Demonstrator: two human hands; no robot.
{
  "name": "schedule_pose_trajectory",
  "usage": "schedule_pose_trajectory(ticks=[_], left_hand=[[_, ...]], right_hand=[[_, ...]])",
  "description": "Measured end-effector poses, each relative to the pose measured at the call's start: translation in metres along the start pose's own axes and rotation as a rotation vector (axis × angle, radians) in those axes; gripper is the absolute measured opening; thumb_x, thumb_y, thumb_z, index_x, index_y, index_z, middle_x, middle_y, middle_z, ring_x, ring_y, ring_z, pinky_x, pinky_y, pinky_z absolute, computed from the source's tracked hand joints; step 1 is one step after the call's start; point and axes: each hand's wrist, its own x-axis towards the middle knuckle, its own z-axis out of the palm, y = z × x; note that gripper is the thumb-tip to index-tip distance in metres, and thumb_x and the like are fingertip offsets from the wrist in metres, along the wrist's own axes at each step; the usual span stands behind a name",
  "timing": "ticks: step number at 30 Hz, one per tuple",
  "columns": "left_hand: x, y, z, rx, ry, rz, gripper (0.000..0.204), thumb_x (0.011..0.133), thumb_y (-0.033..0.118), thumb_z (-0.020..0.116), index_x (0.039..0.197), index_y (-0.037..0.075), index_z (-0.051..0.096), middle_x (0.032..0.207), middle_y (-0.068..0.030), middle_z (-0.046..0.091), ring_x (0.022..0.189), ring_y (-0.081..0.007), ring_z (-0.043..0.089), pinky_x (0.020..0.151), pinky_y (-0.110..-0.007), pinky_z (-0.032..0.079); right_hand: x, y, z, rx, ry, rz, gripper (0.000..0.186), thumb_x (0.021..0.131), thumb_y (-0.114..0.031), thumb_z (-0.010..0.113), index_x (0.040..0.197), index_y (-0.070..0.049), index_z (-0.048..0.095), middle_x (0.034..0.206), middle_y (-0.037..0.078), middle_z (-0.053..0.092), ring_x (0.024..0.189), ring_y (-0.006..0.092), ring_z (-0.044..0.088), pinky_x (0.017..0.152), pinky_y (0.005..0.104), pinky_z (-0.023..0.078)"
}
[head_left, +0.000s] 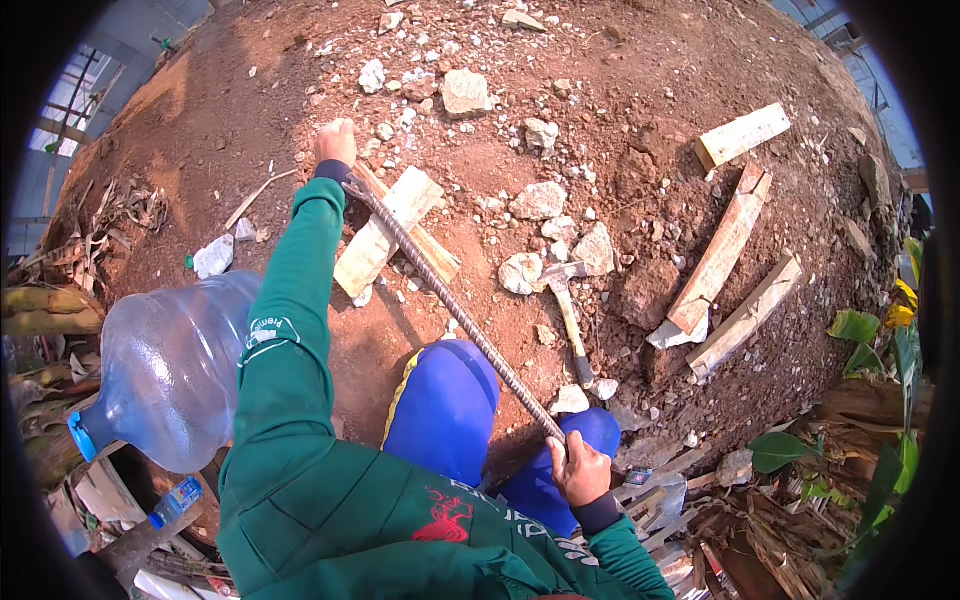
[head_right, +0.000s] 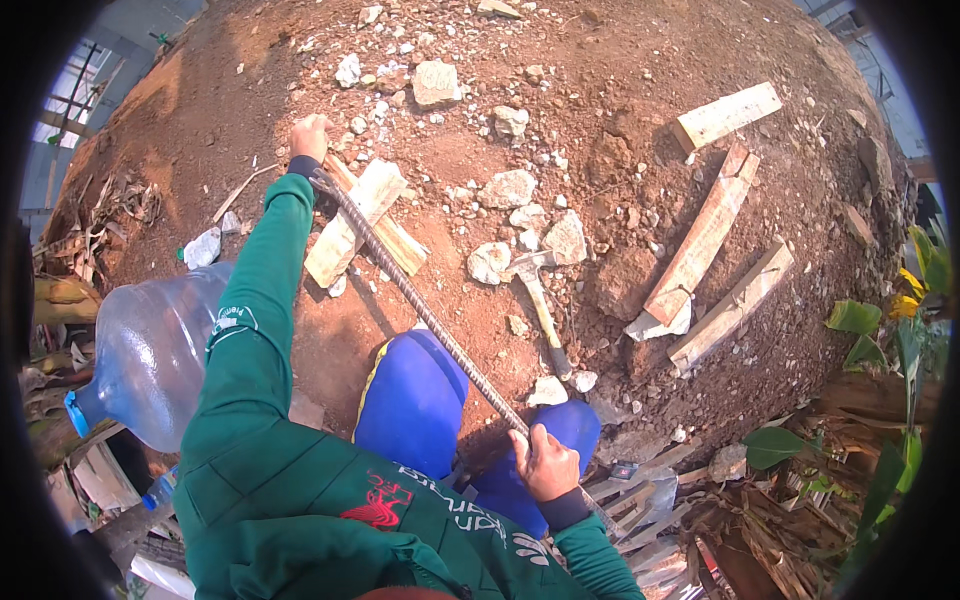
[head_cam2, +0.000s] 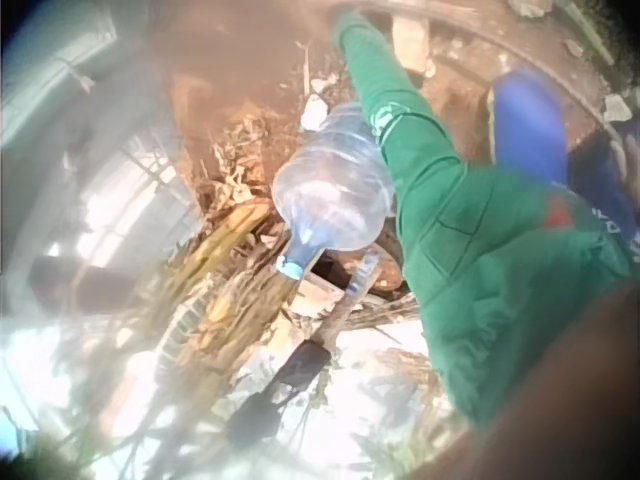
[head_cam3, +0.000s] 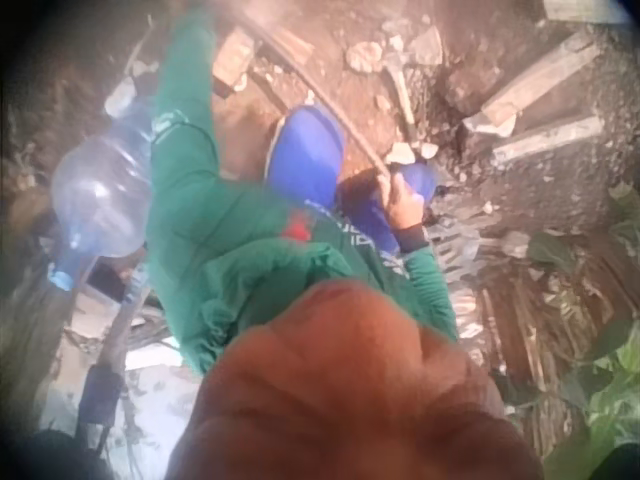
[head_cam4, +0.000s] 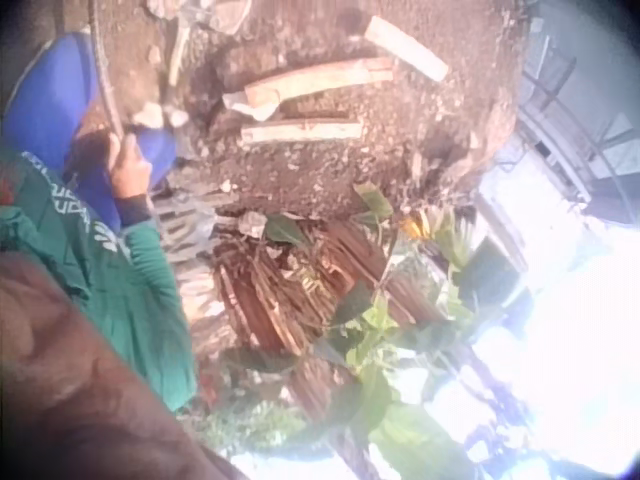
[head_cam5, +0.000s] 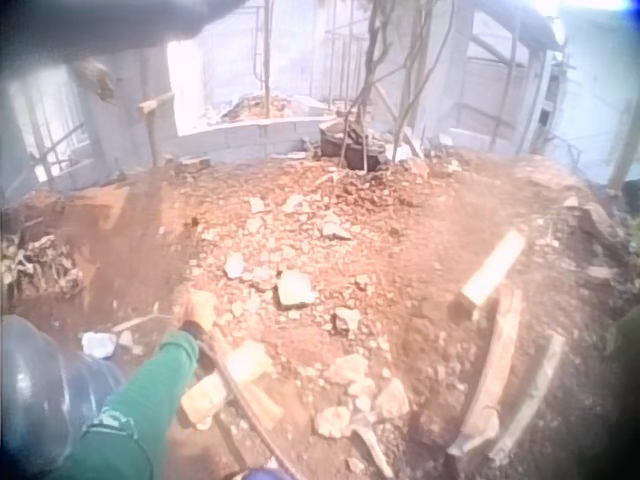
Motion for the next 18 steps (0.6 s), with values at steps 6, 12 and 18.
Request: schedule_pose_trajectory(ticks=[6, 12, 18], left_hand=[[-0.011, 0.0, 0.001, 0.17, 0.12, 0.002, 0.032, 0.091, 0.032, 0.055, 0.083, 0.006, 0.073, 0.076, -0.0195, 0.067, 0.077, -0.035, 0.067, 0.076, -0.044, 0.051], [-0.028, -0.024, -0.007, -0.16, 0.069, 0.004, 0.029, 0.095, 0.023, 0.058, 0.078, 0.002, 0.071, 0.056, -0.0046, 0.054, 0.05, -0.0129, 0.054, 0.047, -0.031, 0.046], [-0.034, -0.017, -0.022, 0.149, 0.116, -0.047, 0.032, 0.093, 0.033, 0.053, 0.088, 0.007, 0.071, 0.089, -0.0229, 0.068, 0.088, -0.0408, 0.066, 0.079, -0.051, 0.05]], right_hand=[[0.028, 0.013, -0.014, 0.097, -0.183, 0.128, 0.039, 0.094, -0.039, 0.067, 0.077, -0.008, 0.052, 0.06, 0.019, 0.061, 0.056, 0.0412, 0.062, 0.049, 0.0483, 0.047], [0.032, 0.022, -0.016, 0.023, -0.329, 0.158, 0.053, 0.086, -0.059, 0.07, 0.075, -0.009, 0.056, 0.056, 0.02, 0.06, 0.057, 0.0426, 0.063, 0.049, 0.0507, 0.048], [0.087, 0.072, 0.033, -0.036, -0.431, 0.283, 0.019, 0.078, -0.032, 0.073, 0.086, -0.016, 0.065, 0.069, 0.019, 0.067, 0.071, 0.043, 0.067, 0.065, 0.0525, 0.053]])
